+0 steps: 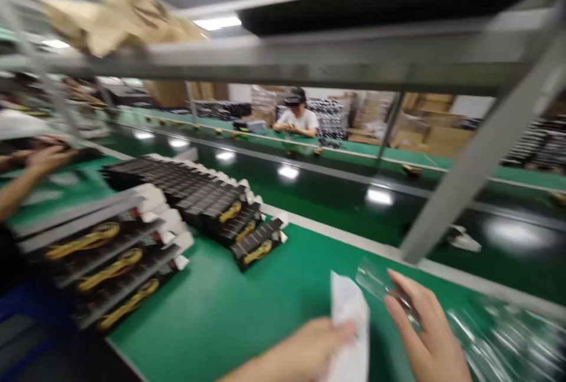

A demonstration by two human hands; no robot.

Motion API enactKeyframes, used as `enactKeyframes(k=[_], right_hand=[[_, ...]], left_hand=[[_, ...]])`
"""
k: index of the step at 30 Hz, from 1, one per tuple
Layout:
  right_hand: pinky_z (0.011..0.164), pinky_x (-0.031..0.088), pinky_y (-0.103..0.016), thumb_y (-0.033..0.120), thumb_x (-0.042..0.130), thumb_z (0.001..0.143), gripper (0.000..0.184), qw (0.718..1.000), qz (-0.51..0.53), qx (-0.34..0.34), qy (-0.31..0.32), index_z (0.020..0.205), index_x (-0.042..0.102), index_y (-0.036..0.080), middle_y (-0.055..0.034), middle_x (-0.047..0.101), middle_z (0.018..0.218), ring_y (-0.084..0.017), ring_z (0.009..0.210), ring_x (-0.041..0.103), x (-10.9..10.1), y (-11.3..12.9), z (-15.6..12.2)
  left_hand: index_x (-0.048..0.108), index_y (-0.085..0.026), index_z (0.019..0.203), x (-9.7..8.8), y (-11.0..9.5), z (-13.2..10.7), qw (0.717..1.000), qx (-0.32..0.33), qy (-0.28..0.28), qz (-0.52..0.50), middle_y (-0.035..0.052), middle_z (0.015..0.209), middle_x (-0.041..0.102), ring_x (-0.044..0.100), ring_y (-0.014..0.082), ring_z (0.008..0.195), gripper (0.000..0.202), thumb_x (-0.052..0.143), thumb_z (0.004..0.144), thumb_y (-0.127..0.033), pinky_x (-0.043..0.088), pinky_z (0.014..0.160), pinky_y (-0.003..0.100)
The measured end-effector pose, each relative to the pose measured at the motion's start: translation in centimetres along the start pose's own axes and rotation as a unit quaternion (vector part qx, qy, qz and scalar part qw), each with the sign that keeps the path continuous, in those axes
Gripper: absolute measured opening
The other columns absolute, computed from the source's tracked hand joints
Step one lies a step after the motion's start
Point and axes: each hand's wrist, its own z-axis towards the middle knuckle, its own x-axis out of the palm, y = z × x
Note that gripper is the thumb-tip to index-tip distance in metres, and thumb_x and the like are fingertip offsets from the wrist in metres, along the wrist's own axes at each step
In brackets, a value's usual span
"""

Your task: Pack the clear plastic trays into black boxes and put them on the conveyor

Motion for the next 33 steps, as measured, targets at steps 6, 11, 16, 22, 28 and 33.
enactKeyframes(k=[6,11,16,22,28,33], right_hand=[[0.073,0.056,-0.028,0.039,0.059,0.081,0.038,0.995,0.070,0.038,-0.063,0.116,0.059,0.026,-0.0069,0.062,0.112,-0.022,0.096,0.064,0.8,1.6,-2.5],[0.075,0.053,-0.028,0.037,0.054,0.086,0.028,0.992,0.090,0.027,-0.084,0.110,0.061,0.024,-0.0041,0.061,0.093,-0.019,0.083,0.063,4.3,3.4,-4.3],[0.072,0.050,-0.028,0.041,0.052,0.087,0.029,0.994,0.052,0.037,-0.085,0.109,0.060,0.024,-0.0043,0.059,0.091,-0.020,0.081,0.061,4.5,3.3,-5.3],[0.070,0.048,-0.034,0.038,0.052,0.086,0.026,0.992,-0.016,0.001,-0.121,0.106,0.058,0.022,-0.0059,0.059,0.088,-0.023,0.082,0.058,4.6,3.1,-5.6],[0.077,0.045,-0.043,0.024,0.054,0.084,0.022,0.976,-0.089,-0.122,-0.160,0.106,0.056,0.022,-0.0074,0.061,0.089,-0.027,0.088,0.057,5.2,2.7,-6.1],[0.082,0.051,-0.038,0.031,0.056,0.084,0.035,0.982,-0.060,-0.166,-0.072,0.117,0.054,0.024,-0.0087,0.060,0.108,-0.027,0.104,0.057,4.1,1.3,-6.2]], left_hand=[[0.033,-0.023,0.126,-0.3,-0.2,2.9,0.989,0.003,-0.129,-0.075,0.0067,0.117,0.059,0.057,0.0224,0.105,0.072,0.069,0.064,-0.017,0.045,0.086,0.032],[0.037,-0.018,0.120,1.5,1.3,3.2,0.994,0.018,-0.092,0.055,0.0125,0.117,0.059,0.057,0.0253,0.106,0.056,0.066,0.073,-0.031,0.043,0.088,0.033],[0.033,-0.021,0.122,2.0,1.8,2.7,0.997,0.034,-0.061,0.021,0.0096,0.117,0.056,0.054,0.0243,0.108,0.064,0.066,0.067,-0.019,0.043,0.086,0.032],[0.042,-0.025,0.117,2.2,0.9,1.7,0.996,0.024,0.007,-0.082,0.0018,0.107,0.058,0.056,0.0197,0.101,0.068,0.054,0.053,-0.005,0.043,0.077,0.027],[0.045,-0.023,0.125,1.4,1.7,1.9,0.994,0.046,-0.013,-0.096,0.0067,0.116,0.058,0.053,0.0250,0.109,0.058,0.064,0.071,-0.032,0.040,0.091,0.035],[0.048,-0.023,0.124,0.8,2.2,2.6,0.992,0.016,-0.094,-0.079,0.0097,0.132,0.051,0.049,0.0274,0.117,0.055,0.064,0.077,-0.045,0.037,0.099,0.039]])
